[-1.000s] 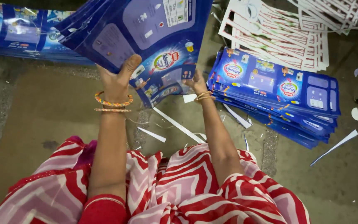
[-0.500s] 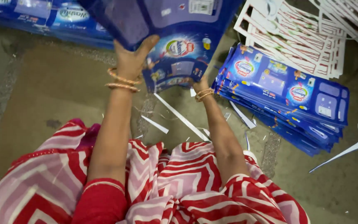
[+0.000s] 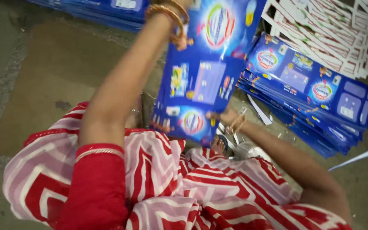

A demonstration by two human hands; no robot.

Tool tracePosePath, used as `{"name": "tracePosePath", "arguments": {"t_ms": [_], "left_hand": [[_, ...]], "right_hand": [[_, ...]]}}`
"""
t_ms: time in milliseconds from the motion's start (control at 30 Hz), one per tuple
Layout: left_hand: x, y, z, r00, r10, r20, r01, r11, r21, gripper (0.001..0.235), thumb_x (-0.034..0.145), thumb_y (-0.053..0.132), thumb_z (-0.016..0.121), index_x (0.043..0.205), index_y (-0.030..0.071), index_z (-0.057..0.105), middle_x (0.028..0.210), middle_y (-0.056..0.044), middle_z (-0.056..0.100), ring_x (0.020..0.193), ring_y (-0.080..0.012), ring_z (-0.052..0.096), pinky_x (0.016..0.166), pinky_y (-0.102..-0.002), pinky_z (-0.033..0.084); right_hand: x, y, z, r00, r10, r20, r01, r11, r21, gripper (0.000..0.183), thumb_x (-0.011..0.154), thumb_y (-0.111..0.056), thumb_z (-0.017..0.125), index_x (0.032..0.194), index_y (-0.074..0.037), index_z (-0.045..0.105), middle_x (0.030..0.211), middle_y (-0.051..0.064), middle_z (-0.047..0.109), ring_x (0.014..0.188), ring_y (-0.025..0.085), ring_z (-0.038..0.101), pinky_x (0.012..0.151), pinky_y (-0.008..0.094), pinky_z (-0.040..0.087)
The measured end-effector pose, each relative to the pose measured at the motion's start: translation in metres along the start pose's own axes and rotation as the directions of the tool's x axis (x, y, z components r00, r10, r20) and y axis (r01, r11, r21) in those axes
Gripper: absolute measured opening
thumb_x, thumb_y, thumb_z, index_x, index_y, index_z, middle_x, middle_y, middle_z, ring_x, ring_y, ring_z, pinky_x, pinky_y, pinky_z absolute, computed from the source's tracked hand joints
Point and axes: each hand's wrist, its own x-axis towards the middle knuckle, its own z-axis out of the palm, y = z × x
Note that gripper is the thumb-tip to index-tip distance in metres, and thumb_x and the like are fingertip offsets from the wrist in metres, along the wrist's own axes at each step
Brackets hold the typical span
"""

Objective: The person stacks printed blue cardboard packaging materials on the floor, picking up individual sheets and placing them onto a growing pile.

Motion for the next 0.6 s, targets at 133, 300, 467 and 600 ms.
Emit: {"name": "tracePosePath", "arguments": {"t_ms": [133, 300, 467, 600], "left_hand": [[0.045, -0.061, 0.097, 0.940, -0.009, -0.342, -0.195, 0.808, -0.557, 0.062, 0.065, 0.037, 0.093, 0.112, 0.003, 0.072, 0.100, -0.015, 0.077, 0.086, -0.0246, 0.075, 0.077, -0.041, 0.059], [0.098, -0.159, 0.176, 0.993, -0.066, -0.102, -0.007, 0.806, -0.592, 0.073, 0.074, 0.035, 0.091, 0.131, 0.000, 0.061, 0.127, -0.021, 0.069, 0.110, -0.0316, 0.068, 0.094, -0.044, 0.055], [-0.028, -0.152, 0.154, 0.886, -0.421, 0.193, 0.447, 0.667, -0.597, 0.084, 0.083, 0.036, 0.074, 0.153, 0.010, 0.035, 0.143, -0.016, 0.052, 0.113, -0.0328, 0.063, 0.084, -0.052, 0.064], [-0.065, -0.335, 0.309, 0.961, -0.189, -0.200, 0.091, 0.904, -0.417, 0.058, 0.091, 0.028, 0.072, 0.140, 0.002, 0.054, 0.134, -0.020, 0.065, 0.117, -0.0342, 0.066, 0.098, -0.044, 0.052]], "right_hand": [[-0.018, 0.097, 0.040, 0.968, 0.232, 0.090, -0.246, 0.950, 0.191, 0.038, 0.081, -0.019, 0.086, 0.113, -0.001, 0.077, 0.105, 0.012, 0.080, 0.096, 0.020, 0.074, 0.090, 0.036, 0.060], [0.023, 0.160, 0.071, 0.909, 0.409, 0.075, -0.410, 0.850, 0.330, 0.039, 0.079, -0.013, 0.086, 0.115, -0.003, 0.075, 0.108, 0.007, 0.077, 0.096, 0.018, 0.071, 0.088, 0.034, 0.057], [0.061, 0.197, 0.075, 0.715, 0.699, 0.024, -0.646, 0.646, 0.407, 0.043, 0.076, -0.010, 0.086, 0.115, -0.001, 0.072, 0.106, 0.010, 0.078, 0.096, 0.024, 0.073, 0.087, 0.038, 0.058], [0.056, 0.204, 0.077, 0.680, 0.724, 0.117, -0.719, 0.628, 0.297, 0.052, 0.078, -0.025, 0.087, 0.120, 0.002, 0.072, 0.105, 0.013, 0.075, 0.087, 0.026, 0.069, 0.077, 0.044, 0.057]]}}
